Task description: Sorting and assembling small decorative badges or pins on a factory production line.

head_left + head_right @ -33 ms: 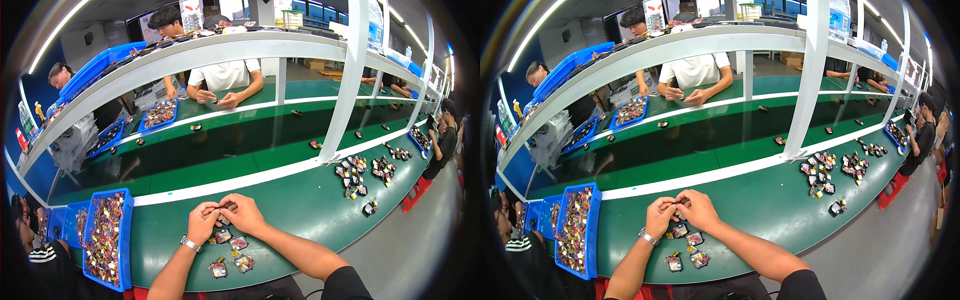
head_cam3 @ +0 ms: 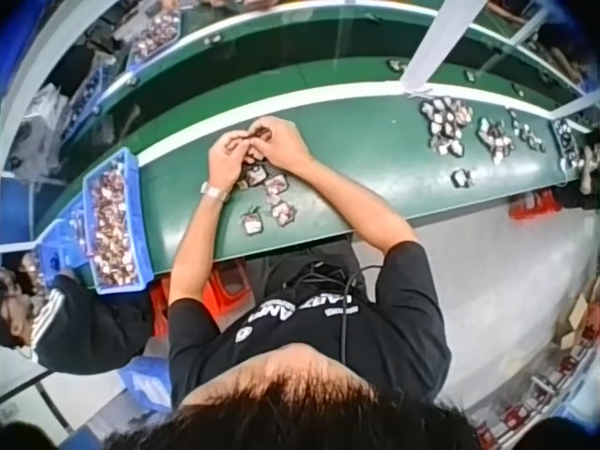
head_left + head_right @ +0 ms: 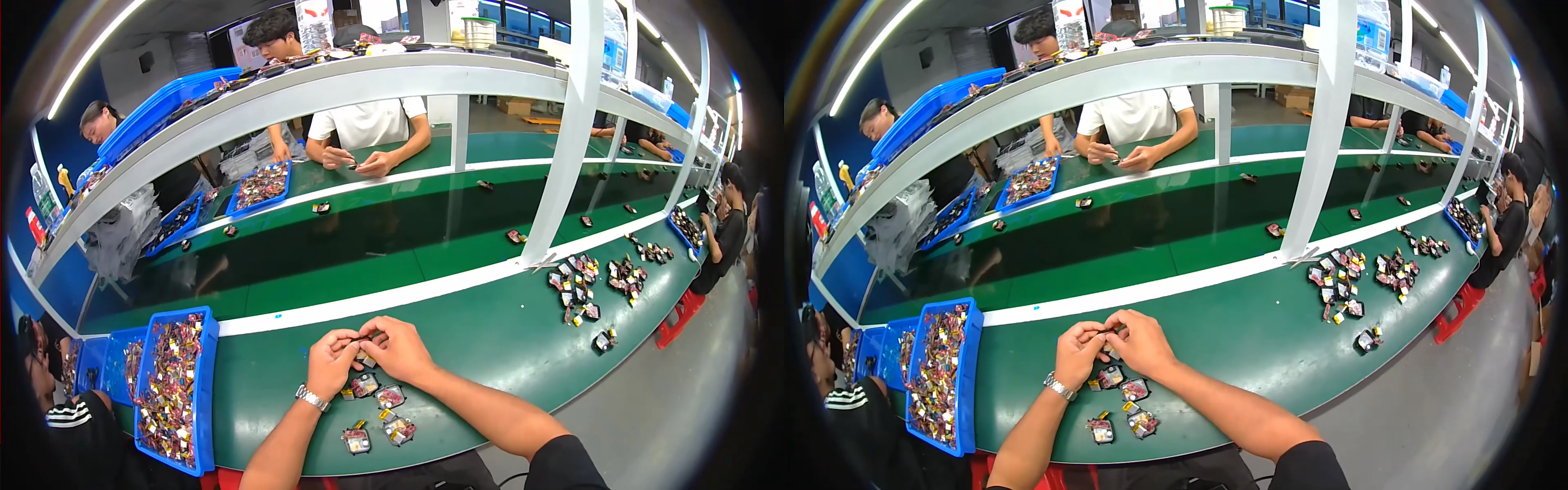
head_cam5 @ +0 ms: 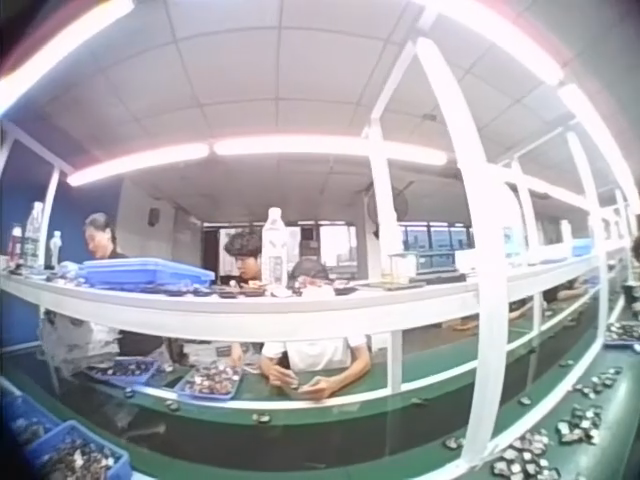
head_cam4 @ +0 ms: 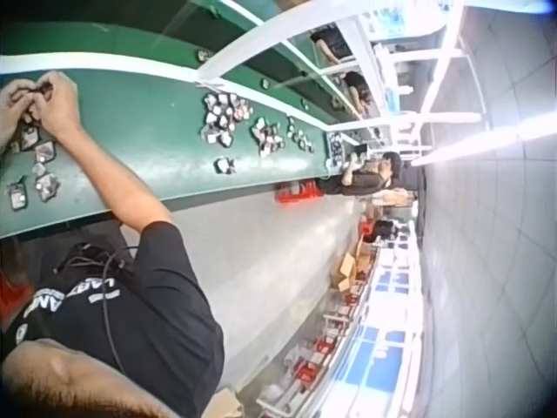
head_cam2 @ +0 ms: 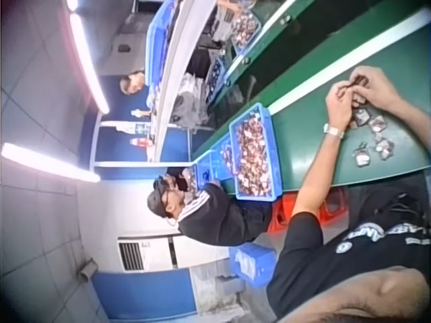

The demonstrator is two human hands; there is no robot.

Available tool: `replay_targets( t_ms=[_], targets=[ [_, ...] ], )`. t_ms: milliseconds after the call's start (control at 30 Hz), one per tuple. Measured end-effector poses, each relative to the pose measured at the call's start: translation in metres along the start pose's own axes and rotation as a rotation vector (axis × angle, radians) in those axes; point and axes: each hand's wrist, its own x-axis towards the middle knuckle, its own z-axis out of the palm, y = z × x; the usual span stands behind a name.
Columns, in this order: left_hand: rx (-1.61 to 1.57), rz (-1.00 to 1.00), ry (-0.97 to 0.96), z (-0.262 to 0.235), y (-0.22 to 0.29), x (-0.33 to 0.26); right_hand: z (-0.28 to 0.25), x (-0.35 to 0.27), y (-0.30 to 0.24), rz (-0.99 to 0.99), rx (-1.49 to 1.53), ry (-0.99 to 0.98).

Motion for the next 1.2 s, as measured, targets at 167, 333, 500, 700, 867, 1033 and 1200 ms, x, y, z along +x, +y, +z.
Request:
replay_targets(
  t_ms=[167, 333, 500, 700, 867, 1033, 1200],
  targets=[
    [0.060, -0.002, 0.010, -0.005, 0.002, -0.002, 0.005, 0.001, 0.001, -0.007, 0.029, 0.008],
    [-0.160, -0.072, -0.089, -0.007, 0.009, 0.004, -0.002, 0.006, 0.007, 0.056, 0.094, 0.071],
    [-0.142, -0.053, -0.119, -0.012, 0.003, 0.004, 0.001, 0.006, 0.004, 0.009, 0.046, 0.082],
    [-0.159, -0.074, -0.088, -0.012, 0.006, 0.001, 0.002, 0.016, 0.012, -0.002, 0.054, 0.064],
    [-0.125, 0.036, 0.036, -0.014, 0.003, 0.007, -0.046, 0.087, 0.039, 0.150, -0.084, 0.272],
    [0.030, 0.156, 0.140, -0.026, 0.003, 0.012, -0.011, 0.061, 0.010, -0.041, 0.033, 0.103],
    [-0.055, 0.106, 0.059, -0.023, 0.005, 0.006, 0.008, 0.019, -0.017, -0.267, -0.035, 0.158]
  ],
)
